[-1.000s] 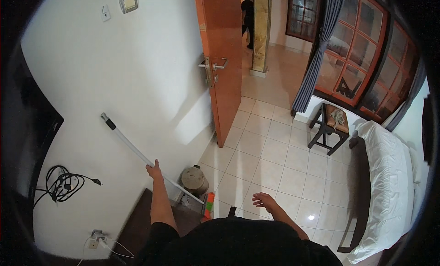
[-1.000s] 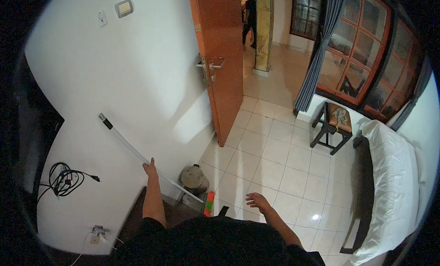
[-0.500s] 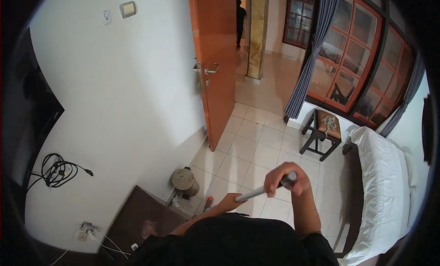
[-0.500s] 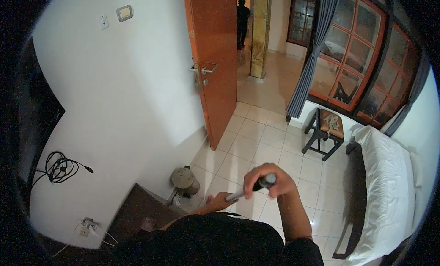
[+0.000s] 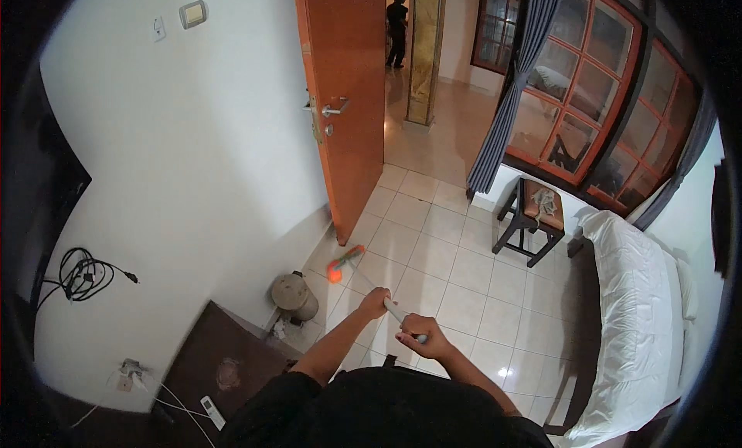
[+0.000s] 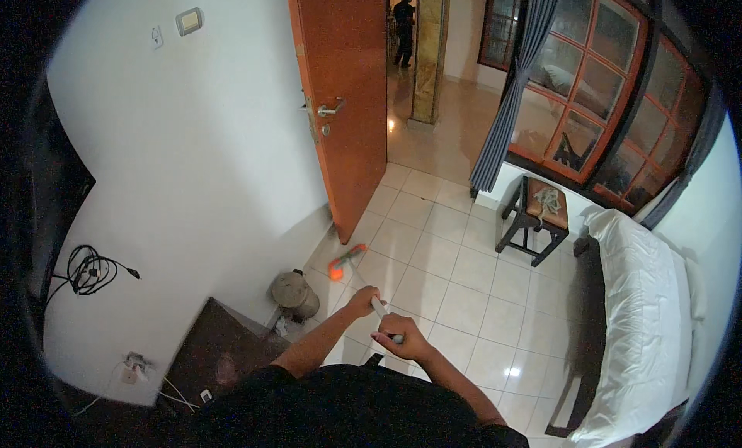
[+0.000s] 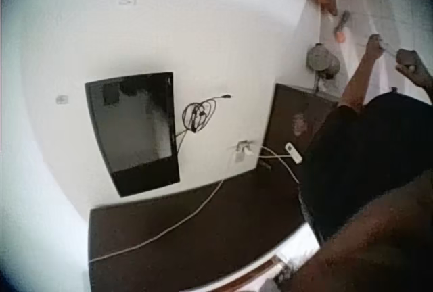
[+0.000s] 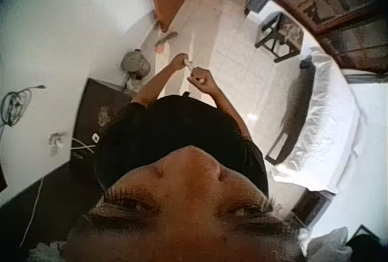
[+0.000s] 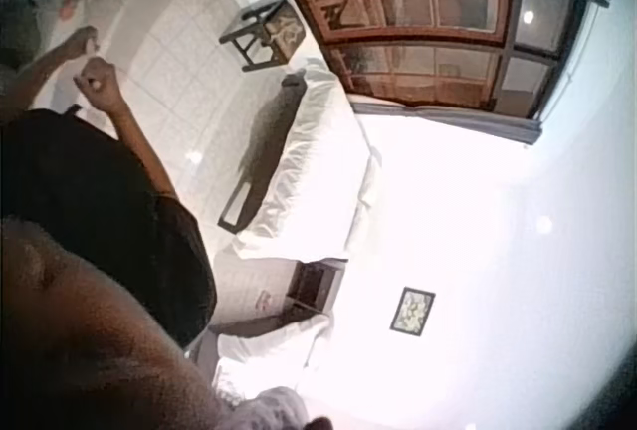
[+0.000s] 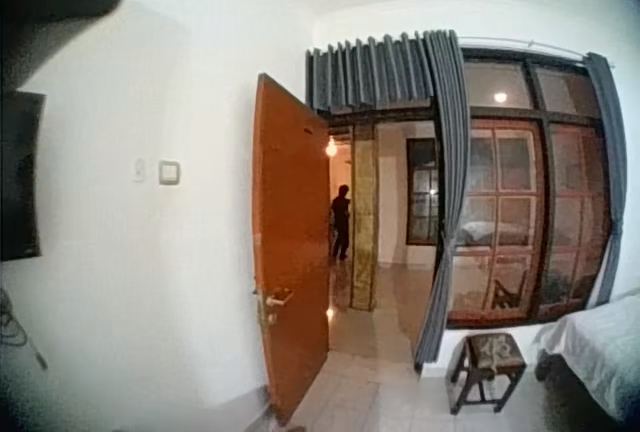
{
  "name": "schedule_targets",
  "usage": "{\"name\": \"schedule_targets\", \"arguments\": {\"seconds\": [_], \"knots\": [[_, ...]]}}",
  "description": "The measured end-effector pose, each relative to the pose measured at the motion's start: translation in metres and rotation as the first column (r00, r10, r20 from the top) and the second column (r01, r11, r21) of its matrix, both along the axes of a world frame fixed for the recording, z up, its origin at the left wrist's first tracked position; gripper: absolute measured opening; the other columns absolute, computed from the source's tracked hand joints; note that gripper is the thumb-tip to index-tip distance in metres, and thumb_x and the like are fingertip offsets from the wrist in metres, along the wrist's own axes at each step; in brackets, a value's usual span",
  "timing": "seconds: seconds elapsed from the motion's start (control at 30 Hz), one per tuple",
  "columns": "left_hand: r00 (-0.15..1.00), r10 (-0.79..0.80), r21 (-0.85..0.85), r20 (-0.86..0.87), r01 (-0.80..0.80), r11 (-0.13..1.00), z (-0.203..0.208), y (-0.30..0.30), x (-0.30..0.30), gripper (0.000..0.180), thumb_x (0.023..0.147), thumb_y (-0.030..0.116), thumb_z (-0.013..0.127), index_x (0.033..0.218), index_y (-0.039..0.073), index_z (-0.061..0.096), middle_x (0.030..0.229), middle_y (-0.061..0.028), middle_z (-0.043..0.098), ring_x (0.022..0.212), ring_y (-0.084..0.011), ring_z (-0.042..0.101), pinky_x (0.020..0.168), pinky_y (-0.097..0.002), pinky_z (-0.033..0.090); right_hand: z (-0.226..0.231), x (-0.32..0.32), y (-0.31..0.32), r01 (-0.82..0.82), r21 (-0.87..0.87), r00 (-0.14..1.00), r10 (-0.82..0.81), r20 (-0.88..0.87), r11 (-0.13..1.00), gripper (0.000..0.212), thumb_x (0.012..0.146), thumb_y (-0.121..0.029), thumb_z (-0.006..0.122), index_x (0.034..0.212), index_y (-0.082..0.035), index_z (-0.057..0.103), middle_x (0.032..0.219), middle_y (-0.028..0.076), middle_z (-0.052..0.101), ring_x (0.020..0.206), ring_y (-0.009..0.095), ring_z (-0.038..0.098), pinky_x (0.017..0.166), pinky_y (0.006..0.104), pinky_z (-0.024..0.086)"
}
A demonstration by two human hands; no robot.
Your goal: The person sweeps the tiled floor of a bedroom using a broom. They systematically clean the area around two beds, a nightstand, and a shelving unit, moving the broom back and forth to gather debris.
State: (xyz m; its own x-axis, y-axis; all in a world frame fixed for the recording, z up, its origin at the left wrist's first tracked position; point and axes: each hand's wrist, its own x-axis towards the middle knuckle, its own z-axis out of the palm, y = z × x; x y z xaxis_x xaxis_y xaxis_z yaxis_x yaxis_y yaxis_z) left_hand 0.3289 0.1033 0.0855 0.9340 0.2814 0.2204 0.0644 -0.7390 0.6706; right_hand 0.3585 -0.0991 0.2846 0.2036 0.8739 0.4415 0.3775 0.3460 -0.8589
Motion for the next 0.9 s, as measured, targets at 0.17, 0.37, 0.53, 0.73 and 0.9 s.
{"name": "schedule_targets", "arguments": {"seconds": [0.17, 0.37, 0.53, 0.73, 0.9], "knots": [[0.994, -0.046, 0.002, 0.102, 0.046, 0.999, 0.006, -0.054, 0.009, 0.036, 0.073, 0.036, 0.065, 0.065, 0.005, 0.049, 0.066, -0.0141, 0.052, 0.065, -0.0338, 0.052, 0.059, -0.0416, 0.041, 0.029, 0.006, -0.039, 0.044, -0.078, 0.997, -0.039, 0.062, 0.996, 0.022, 0.078, -0.008, 0.063, 0.061, -0.001, 0.051, 0.056, 0.008, 0.049, 0.051, 0.019, 0.045, 0.052, 0.0296, 0.036], [0.960, -0.190, -0.262, 0.205, 0.241, 0.934, 0.076, -0.148, 0.012, 0.016, 0.068, 0.017, 0.060, 0.064, 0.005, 0.050, 0.064, -0.0138, 0.053, 0.064, -0.0343, 0.052, 0.058, -0.0403, 0.040, 0.121, 0.026, -0.083, -0.045, -0.028, 0.997, 0.043, -0.068, 0.999, 0.026, 0.077, -0.009, 0.060, 0.057, -0.001, 0.045, 0.052, 0.007, 0.044, 0.047, 0.019, 0.042, 0.053, 0.0301, 0.037], [0.931, -0.333, 0.003, 0.149, 0.337, 0.942, 0.128, -0.149, 0.010, 0.020, 0.070, 0.023, 0.060, 0.061, 0.008, 0.051, 0.057, -0.0109, 0.053, 0.062, -0.0343, 0.053, 0.058, -0.0418, 0.040, 0.155, 0.020, -0.100, -0.163, 0.062, 0.983, 0.167, -0.073, 0.985, 0.025, 0.074, -0.008, 0.061, 0.056, -0.003, 0.045, 0.054, 0.007, 0.046, 0.050, 0.021, 0.046, 0.055, 0.0324, 0.039], [0.965, -0.231, 0.115, 0.124, 0.217, 0.969, 0.075, -0.076, 0.032, 0.021, 0.063, 0.023, 0.066, 0.067, 0.008, 0.052, 0.066, -0.0105, 0.055, 0.066, -0.0322, 0.055, 0.056, -0.0390, 0.042, 0.079, 0.035, -0.079, 0.053, 0.047, 0.998, -0.053, 0.016, 0.998, 0.026, 0.081, -0.011, 0.052, 0.057, 0.000, 0.048, 0.054, 0.009, 0.049, 0.049, 0.020, 0.047, 0.050, 0.0309, 0.038], [0.997, 0.073, -0.011, -0.033, -0.074, 0.997, -0.017, -0.061, 0.017, 0.029, 0.069, 0.035, 0.067, 0.069, 0.010, 0.052, 0.072, -0.0092, 0.057, 0.070, -0.0286, 0.057, 0.060, -0.0395, 0.043, -0.026, 0.030, -0.053, 0.077, -0.027, 0.997, -0.077, -0.019, 0.997, 0.023, 0.083, -0.010, 0.053, 0.063, 0.001, 0.052, 0.061, 0.008, 0.053, 0.054, 0.017, 0.047, 0.051, 0.0291, 0.037]]}}
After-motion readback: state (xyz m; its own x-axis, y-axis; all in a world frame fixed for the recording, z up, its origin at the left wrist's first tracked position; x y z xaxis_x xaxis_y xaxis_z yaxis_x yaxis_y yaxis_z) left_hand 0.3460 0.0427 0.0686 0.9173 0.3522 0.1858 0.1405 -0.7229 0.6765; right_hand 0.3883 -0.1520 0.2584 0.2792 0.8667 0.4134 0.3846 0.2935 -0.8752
